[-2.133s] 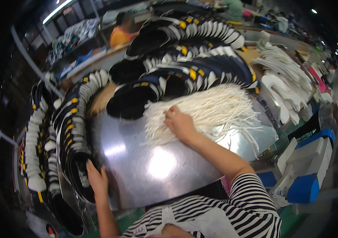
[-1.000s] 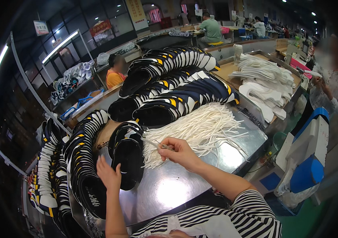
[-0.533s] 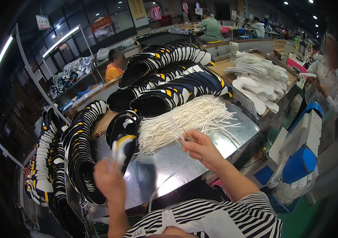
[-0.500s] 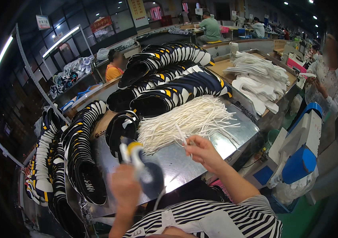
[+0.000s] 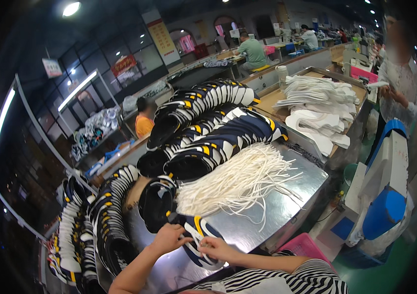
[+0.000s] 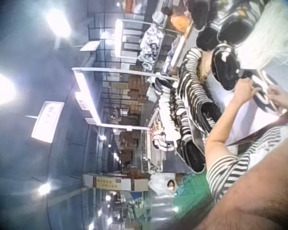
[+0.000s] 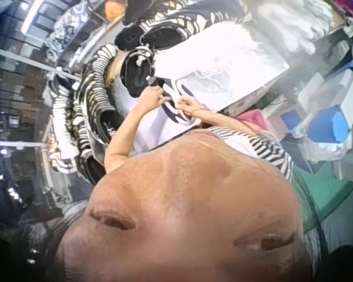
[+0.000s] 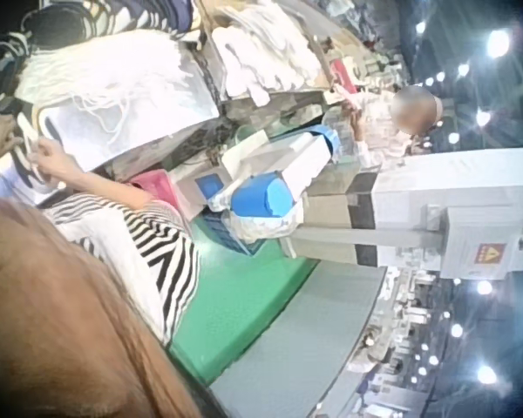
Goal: The person laces shoe uppers by threading cords through the eyelets with a handheld needle tool and sets each completed upper aside.
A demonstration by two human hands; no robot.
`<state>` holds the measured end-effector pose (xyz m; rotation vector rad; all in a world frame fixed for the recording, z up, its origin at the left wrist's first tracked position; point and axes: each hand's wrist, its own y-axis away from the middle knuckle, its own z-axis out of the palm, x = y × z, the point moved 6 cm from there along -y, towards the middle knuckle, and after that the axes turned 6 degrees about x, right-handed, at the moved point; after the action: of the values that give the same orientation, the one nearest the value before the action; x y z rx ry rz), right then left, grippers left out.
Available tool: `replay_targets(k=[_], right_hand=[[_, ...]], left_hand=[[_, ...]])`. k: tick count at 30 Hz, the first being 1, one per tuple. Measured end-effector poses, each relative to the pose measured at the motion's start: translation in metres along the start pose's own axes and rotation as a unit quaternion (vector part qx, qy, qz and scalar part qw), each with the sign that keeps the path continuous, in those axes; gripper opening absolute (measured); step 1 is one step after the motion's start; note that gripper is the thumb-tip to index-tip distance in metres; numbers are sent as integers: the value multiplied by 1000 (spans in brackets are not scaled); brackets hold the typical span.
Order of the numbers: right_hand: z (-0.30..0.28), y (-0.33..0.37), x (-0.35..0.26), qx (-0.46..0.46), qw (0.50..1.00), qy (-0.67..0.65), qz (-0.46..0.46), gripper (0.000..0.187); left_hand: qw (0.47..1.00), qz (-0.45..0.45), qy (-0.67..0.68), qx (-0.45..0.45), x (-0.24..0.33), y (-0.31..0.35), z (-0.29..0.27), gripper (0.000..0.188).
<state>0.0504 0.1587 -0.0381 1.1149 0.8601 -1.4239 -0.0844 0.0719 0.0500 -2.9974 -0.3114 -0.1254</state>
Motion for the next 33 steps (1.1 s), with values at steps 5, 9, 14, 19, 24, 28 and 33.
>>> replay_targets(k=[5, 9, 14, 19, 24, 28, 33], right_hand=[[-2, -8, -1, 112, 948, 264, -140, 22], [-27, -16, -7, 196, 953, 165, -160, 23], [-22, -16, -43, 202, 965, 102, -131, 23], [-26, -46, -13, 190, 971, 106, -97, 20], [-35, -26, -38, 221, 964, -12, -145, 14], [-17, -6, -41, 154, 986, -49, -28, 13], [-8, -1, -32, 135, 990, -26, -5, 10]], left_hand=[[899, -237, 231, -288, -28, 14, 34, 66], [655, -411, 524, -358, -17, 38, 86, 57], [556, -426, 705, -113, 10, 50, 65, 49], [498, -319, 803, -63, 35, 57, 73, 66], [472, -457, 754, 2, 43, 41, 89, 59], [511, -369, 769, 105, 42, 43, 66, 67], [526, -317, 776, 143, 56, 41, 54, 50]])
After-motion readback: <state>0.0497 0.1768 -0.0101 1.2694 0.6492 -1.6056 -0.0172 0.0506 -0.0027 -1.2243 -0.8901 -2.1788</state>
